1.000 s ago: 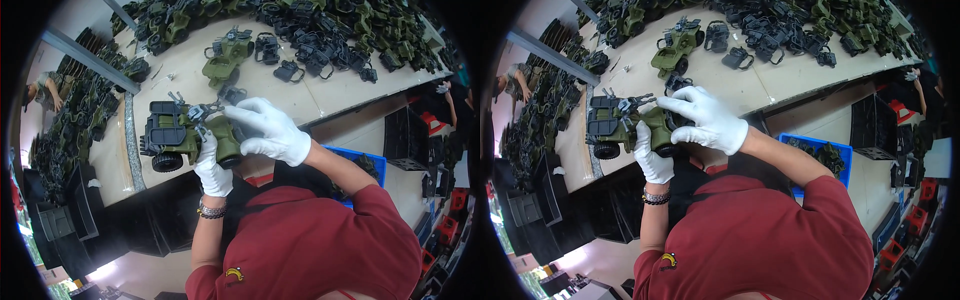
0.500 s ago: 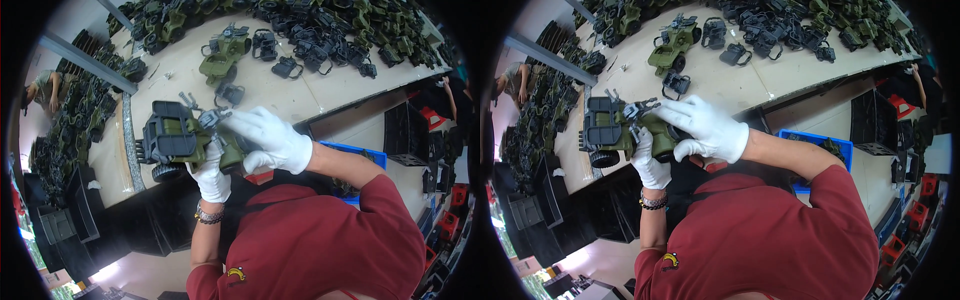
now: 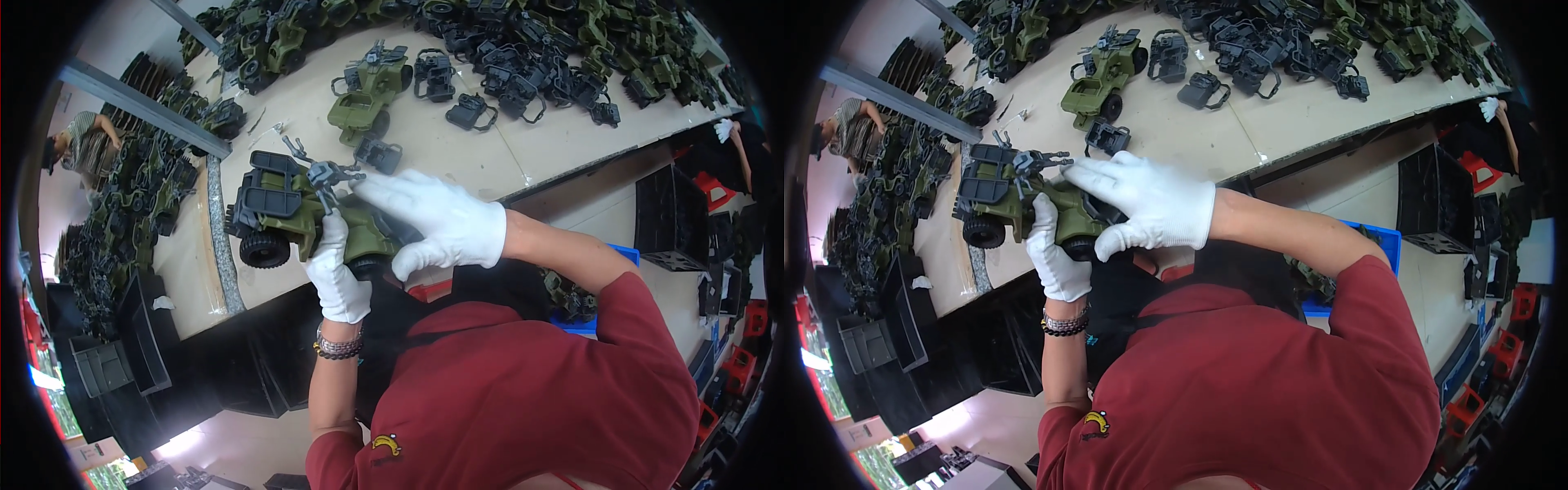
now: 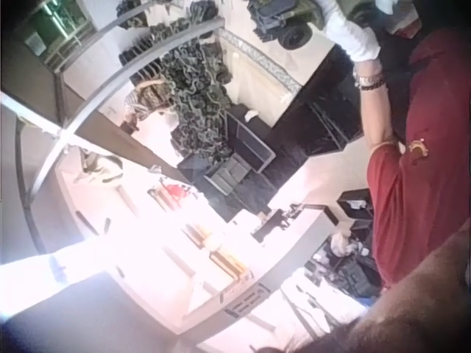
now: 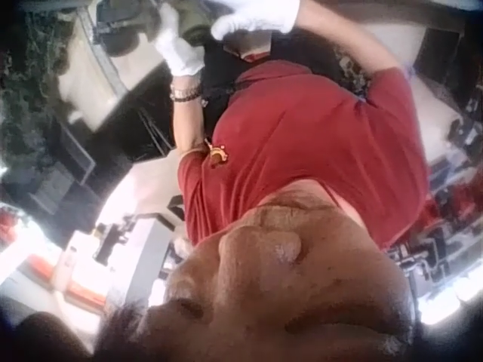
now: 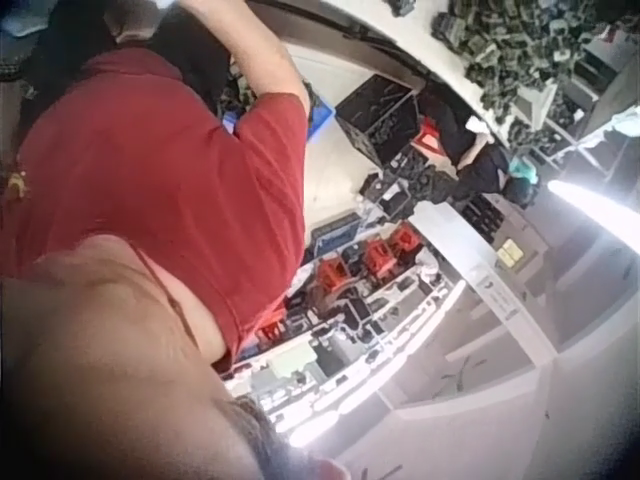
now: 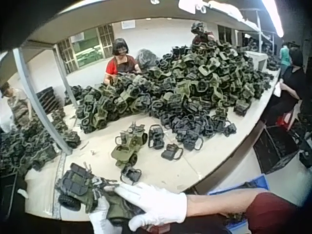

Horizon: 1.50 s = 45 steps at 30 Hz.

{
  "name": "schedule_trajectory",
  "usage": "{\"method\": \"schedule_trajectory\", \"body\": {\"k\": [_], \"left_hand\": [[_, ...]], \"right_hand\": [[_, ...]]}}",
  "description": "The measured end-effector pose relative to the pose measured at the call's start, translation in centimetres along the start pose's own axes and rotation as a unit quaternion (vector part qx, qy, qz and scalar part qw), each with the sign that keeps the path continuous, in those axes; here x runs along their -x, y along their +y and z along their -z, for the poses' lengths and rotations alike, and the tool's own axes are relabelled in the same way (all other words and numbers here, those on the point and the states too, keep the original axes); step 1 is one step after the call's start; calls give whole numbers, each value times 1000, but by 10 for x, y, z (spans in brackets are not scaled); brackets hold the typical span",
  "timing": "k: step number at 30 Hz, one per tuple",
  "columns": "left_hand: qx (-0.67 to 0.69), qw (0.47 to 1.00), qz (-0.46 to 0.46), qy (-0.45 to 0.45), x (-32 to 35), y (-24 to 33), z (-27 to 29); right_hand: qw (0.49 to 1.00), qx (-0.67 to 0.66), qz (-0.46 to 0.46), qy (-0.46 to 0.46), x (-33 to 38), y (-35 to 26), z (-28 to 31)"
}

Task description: The person assembles plastic toy tanks by hand from plastic parts at a production table.

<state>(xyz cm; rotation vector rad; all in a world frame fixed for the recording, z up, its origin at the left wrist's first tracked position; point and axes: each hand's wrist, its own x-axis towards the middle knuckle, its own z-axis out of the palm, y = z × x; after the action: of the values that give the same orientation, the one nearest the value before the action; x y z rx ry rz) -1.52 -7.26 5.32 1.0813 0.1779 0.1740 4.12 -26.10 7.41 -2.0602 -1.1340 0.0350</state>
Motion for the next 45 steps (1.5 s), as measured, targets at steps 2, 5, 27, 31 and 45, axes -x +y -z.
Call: {"method": "schedule_trajectory", "body": {"k": [2,5,27,31,45], "left_hand": [[29,999,-15,9,-7,2,3],[145,986,48,61,-9,14,-8],[85,992,18,91,-71,101,167],[118,908,-333,224,-146,305,226],[-47,997,48,46,-84,19,73]], "right_hand": [[998,-2,29,64,-2,4,-1],[980,38,102,167,0,-6,2],[972,155,-45,173,-25,32,0],[947,235,-85,203,-69,69,10],[918,260,-269,132,-92,110,18]]}}
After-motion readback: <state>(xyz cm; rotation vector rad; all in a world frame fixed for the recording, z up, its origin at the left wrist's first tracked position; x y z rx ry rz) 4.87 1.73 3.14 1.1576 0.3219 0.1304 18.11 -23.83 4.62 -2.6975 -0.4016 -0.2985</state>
